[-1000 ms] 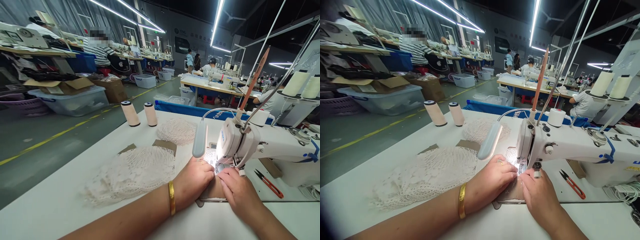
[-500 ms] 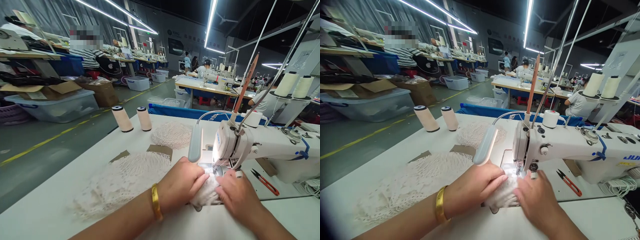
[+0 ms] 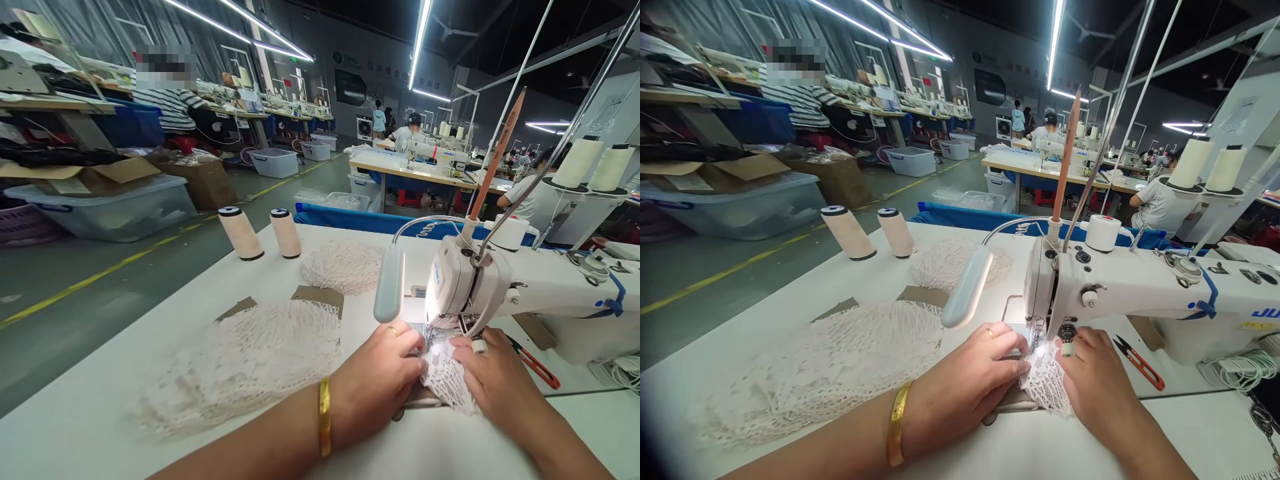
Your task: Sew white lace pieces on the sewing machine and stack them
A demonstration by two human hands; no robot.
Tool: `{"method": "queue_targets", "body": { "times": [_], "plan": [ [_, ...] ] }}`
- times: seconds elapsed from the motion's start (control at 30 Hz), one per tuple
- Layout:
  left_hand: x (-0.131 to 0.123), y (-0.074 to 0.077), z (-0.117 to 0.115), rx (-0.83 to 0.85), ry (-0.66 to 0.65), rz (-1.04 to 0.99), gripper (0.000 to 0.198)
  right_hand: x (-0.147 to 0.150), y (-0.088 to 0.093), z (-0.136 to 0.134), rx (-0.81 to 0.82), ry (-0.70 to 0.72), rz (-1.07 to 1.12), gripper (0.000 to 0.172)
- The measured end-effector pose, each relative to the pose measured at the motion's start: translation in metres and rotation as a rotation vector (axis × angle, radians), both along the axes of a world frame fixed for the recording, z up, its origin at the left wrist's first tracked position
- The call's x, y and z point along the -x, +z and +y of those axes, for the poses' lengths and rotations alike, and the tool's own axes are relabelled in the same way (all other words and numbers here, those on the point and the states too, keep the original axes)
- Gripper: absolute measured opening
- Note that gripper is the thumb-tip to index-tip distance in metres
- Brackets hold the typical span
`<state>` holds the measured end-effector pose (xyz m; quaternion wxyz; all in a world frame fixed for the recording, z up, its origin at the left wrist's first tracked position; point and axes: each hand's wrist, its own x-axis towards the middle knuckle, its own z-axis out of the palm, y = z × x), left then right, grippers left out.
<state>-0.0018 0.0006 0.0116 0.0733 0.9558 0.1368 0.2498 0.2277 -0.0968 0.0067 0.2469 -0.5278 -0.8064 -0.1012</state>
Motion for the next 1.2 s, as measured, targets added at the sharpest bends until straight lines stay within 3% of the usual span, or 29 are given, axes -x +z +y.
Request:
{"method": "queue_targets", "body": {
  "times": [0.17, 0.43, 0.6, 1.03, 1.2],
  "plan": [
    [0.0, -0.003, -0.006, 0.038, -0.073, -0.034, 0.023, 0.01, -0.001, -0.004, 0.142, 0.157, 0.037, 0.031],
    [0.002, -0.004, -0.008, 0.008, -0.042, 0.005, 0.019, 0.008, -0.001, -0.003, 0.141, 0.117, 0.027, 0.025],
    [-0.001, -0.007, -0.007, -0.009, -0.023, -0.016, 0.018, 0.005, -0.004, -0.001, 0.131, 0.075, -0.039, 0.028],
    [-0.003, -0.011, -0.005, -0.001, -0.016, -0.036, 0.019, 0.006, -0.008, 0.003, 0.161, 0.016, 0.031, 0.037],
    [-0.004, -0.01, -0.004, -0.006, -0.001, -0.036, 0.021, 0.007, -0.007, 0.001, 0.087, 0.071, 0.0, 0.037]
  ]
}}
